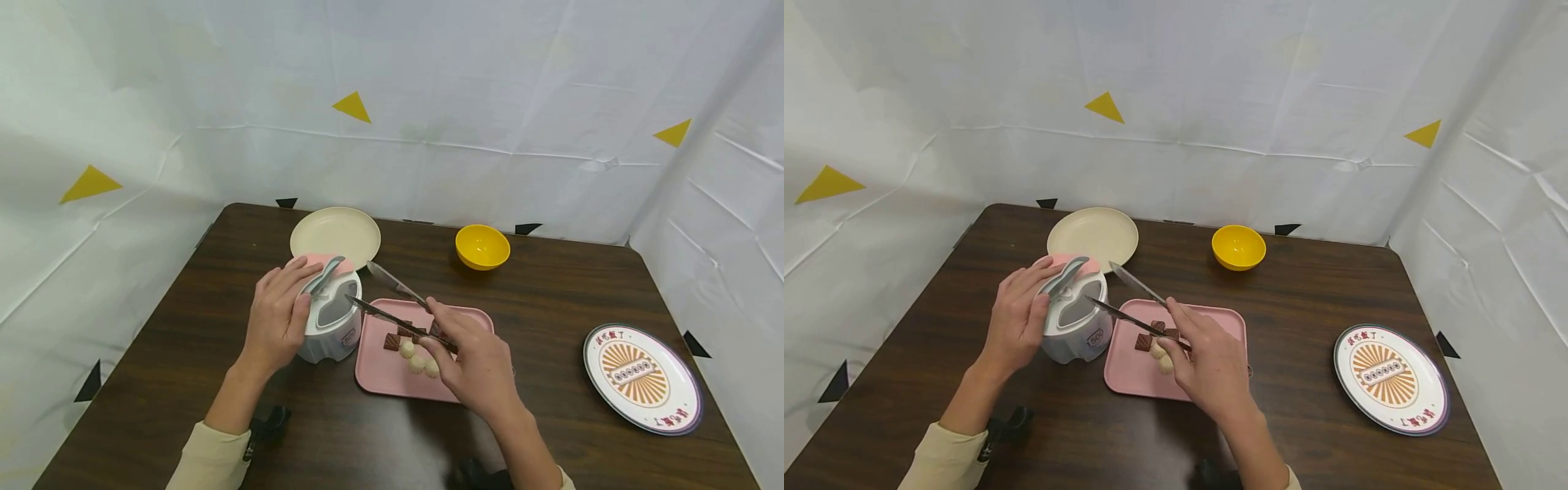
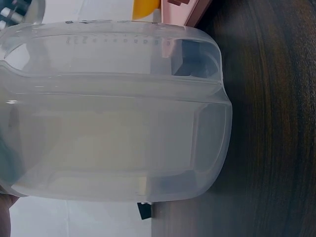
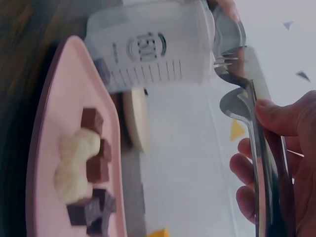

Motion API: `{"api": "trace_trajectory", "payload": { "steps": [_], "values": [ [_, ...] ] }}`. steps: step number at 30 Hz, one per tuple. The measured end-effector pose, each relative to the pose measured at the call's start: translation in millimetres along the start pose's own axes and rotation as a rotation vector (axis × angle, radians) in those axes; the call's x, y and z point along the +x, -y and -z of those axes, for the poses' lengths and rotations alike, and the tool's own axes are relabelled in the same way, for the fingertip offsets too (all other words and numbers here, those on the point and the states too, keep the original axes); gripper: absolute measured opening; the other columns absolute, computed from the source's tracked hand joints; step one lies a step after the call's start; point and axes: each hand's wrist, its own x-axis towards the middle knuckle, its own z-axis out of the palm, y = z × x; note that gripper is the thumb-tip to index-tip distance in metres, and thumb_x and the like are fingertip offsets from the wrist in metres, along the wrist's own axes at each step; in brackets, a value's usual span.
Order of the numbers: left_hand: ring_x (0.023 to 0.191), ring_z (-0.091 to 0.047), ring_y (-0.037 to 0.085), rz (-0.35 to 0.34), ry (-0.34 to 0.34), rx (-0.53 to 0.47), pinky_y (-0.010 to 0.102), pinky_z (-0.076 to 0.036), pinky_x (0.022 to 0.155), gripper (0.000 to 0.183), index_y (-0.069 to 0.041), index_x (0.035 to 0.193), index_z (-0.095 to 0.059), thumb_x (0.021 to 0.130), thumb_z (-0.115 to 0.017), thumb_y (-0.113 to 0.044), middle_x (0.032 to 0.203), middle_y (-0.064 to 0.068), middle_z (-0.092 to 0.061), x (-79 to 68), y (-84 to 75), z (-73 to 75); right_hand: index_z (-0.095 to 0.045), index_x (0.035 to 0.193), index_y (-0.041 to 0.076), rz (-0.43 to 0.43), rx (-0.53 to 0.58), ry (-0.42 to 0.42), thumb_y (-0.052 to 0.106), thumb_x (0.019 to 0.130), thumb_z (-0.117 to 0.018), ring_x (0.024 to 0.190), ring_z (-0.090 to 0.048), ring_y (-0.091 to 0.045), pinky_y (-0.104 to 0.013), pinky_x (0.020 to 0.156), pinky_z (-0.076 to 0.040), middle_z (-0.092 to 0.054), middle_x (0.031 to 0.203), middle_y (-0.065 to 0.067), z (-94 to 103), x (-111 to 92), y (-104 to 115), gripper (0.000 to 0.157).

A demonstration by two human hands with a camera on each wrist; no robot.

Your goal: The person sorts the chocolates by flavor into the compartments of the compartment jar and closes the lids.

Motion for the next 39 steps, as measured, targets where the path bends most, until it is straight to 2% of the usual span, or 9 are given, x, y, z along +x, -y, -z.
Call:
{"api": "trace_trajectory", "payload": {
  "steps": [3,9,15,24,28,39],
  "values": [
    [0.132,-0.047,0.029,-0.002,-0.001,-0.002,0.058,-0.024,0.108,0.048,-0.006,0.125,-0.067,0.099,-0.035,-0.031,0.13,0.008,-0.063,-0.2,-0.1,-0.1,-0.058,0.139,0.021,-0.05,-0.027,0.0,0.022,0.081,-0.08,0.06,-0.052,-0.006,-0.024,0.045,-0.036,-0.07,0.103,0.004,5.9,-5.8,-9.4,0.062],
    [0.132,-0.048,0.029,-0.01,-0.005,-0.003,0.057,-0.023,0.109,0.048,-0.006,0.124,-0.067,0.098,-0.035,-0.031,0.129,0.008,-0.064,0.0,0.0,0.1,-0.059,0.138,0.02,-0.165,-0.064,0.0,0.021,0.081,-0.081,0.07,-0.059,-0.01,-0.029,0.051,-0.04,-0.071,0.103,0.001,16.7,-17.8,-29.5,0.061],
    [0.131,-0.048,0.029,-0.01,-0.007,0.0,0.058,-0.024,0.108,0.048,-0.006,0.123,-0.067,0.098,-0.035,-0.031,0.128,0.008,-0.064,-0.1,0.4,0.0,-0.06,0.137,0.017,-0.265,-0.096,0.035,0.02,0.082,-0.079,0.066,-0.055,-0.012,-0.033,0.054,-0.039,-0.071,0.096,0.001,23.1,-30.0,-48.1,0.058],
    [0.131,-0.049,0.029,-0.011,-0.007,0.001,0.057,-0.024,0.108,0.048,-0.006,0.123,-0.067,0.098,-0.035,-0.031,0.128,0.008,-0.064,0.2,-0.3,0.1,-0.057,0.14,0.021,-0.409,-0.147,0.183,0.027,0.088,-0.073,0.079,-0.066,-0.024,-0.048,0.061,-0.045,-0.073,0.094,0.0,27.1,-51.1,-70.4,0.055],
    [0.131,-0.049,0.029,-0.011,-0.01,-0.001,0.057,-0.024,0.108,0.048,-0.006,0.123,-0.068,0.098,-0.035,-0.031,0.128,0.009,-0.064,0.2,0.1,-0.2,-0.056,0.14,0.018,-0.444,-0.151,0.232,0.027,0.089,-0.072,0.078,-0.066,-0.024,-0.05,0.061,-0.045,-0.073,0.094,-0.001,25.0,-58.3,-77.5,0.055],
    [0.131,-0.049,0.029,-0.012,-0.011,-0.001,0.058,-0.024,0.108,0.048,-0.005,0.123,-0.068,0.098,-0.035,-0.031,0.128,0.009,-0.064,0.8,-0.5,0.0,-0.059,0.138,0.016,-0.435,-0.146,0.235,0.025,0.087,-0.074,0.076,-0.066,-0.023,-0.048,0.059,-0.045,-0.072,0.088,0.003,17.2,-64.9,-87.4,0.054]
  ]
}}
